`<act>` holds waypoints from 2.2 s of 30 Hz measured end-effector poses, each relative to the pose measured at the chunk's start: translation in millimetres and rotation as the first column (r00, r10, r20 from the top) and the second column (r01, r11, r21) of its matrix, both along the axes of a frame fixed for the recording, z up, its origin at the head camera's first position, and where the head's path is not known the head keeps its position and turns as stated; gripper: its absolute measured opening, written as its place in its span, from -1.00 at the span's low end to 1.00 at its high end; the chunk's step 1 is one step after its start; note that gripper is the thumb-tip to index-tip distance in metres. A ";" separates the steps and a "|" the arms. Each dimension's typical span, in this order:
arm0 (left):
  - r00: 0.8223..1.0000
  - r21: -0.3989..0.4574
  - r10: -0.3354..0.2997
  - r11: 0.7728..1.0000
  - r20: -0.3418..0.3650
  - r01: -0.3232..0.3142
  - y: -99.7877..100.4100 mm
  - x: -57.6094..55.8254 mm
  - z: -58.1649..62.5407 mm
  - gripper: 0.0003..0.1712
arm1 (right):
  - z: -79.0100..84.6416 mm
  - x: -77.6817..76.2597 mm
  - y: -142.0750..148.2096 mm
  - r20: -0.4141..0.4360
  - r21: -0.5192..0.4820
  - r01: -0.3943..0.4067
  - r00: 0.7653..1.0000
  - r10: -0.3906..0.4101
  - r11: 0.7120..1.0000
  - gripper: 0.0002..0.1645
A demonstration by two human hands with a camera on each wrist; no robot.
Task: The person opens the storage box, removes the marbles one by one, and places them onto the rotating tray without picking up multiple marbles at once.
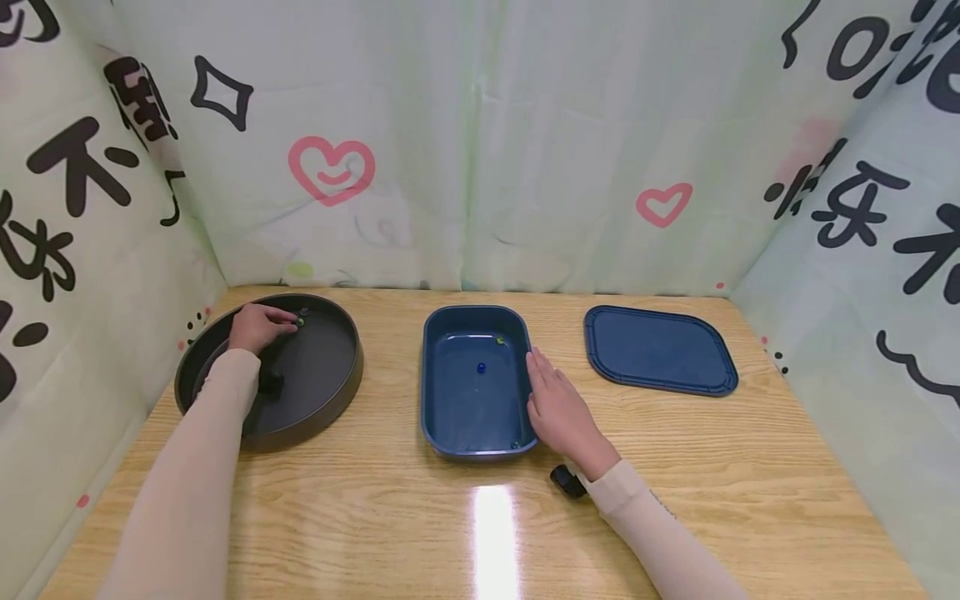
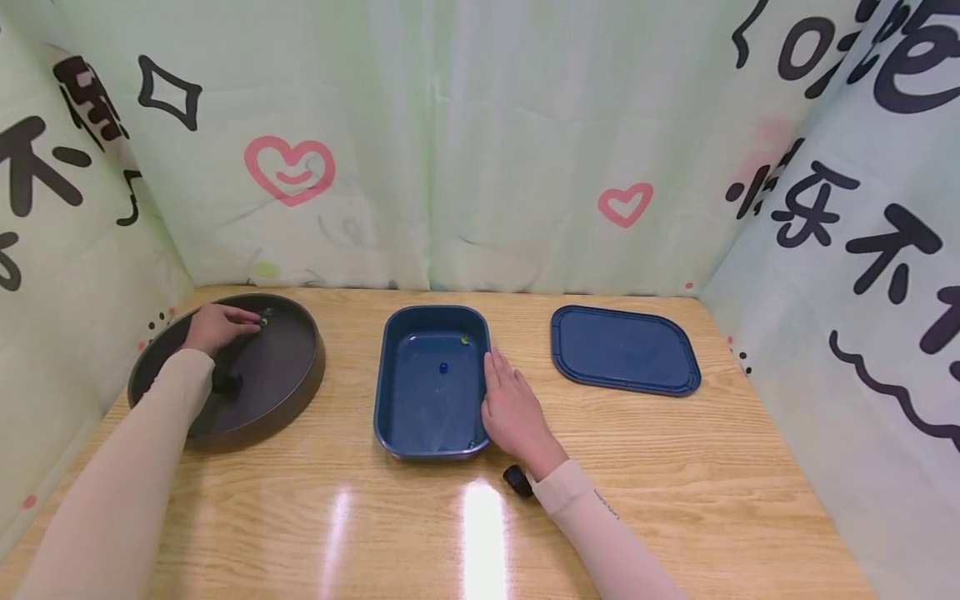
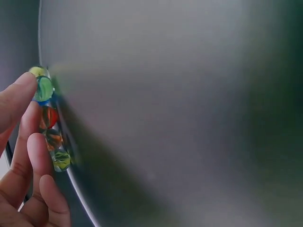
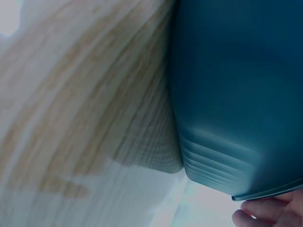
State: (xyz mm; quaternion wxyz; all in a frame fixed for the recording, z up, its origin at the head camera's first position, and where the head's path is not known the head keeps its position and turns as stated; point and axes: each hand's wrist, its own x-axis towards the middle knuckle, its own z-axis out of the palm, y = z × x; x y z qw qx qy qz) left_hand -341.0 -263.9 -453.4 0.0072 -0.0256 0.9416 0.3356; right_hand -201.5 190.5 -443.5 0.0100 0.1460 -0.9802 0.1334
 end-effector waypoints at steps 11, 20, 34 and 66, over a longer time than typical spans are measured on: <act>0.999 -0.076 -0.016 0.997 0.051 0.020 3.2 3.6 2.2 -0.67 | 0.7 0.9 -1.0 0.024 0.005 0.010 1.000 -0.010 1.000 -0.30; 0.996 -0.074 -0.040 0.996 0.085 0.046 2.3 4.3 2.0 -0.66 | 0.8 1.5 -1.3 0.023 0.001 0.013 1.000 -0.013 1.000 -0.30; 0.999 -0.014 -0.041 0.999 -0.011 0.041 -3.6 3.0 6.2 -0.64 | 2.3 0.5 -0.8 0.021 -0.007 0.010 1.000 -0.010 1.000 -0.30; 0.992 0.190 -0.071 0.978 -0.100 0.089 41.2 27.2 61.0 -0.60 | 2.9 0.7 -0.7 0.019 -0.007 0.006 1.000 -0.006 1.000 -0.30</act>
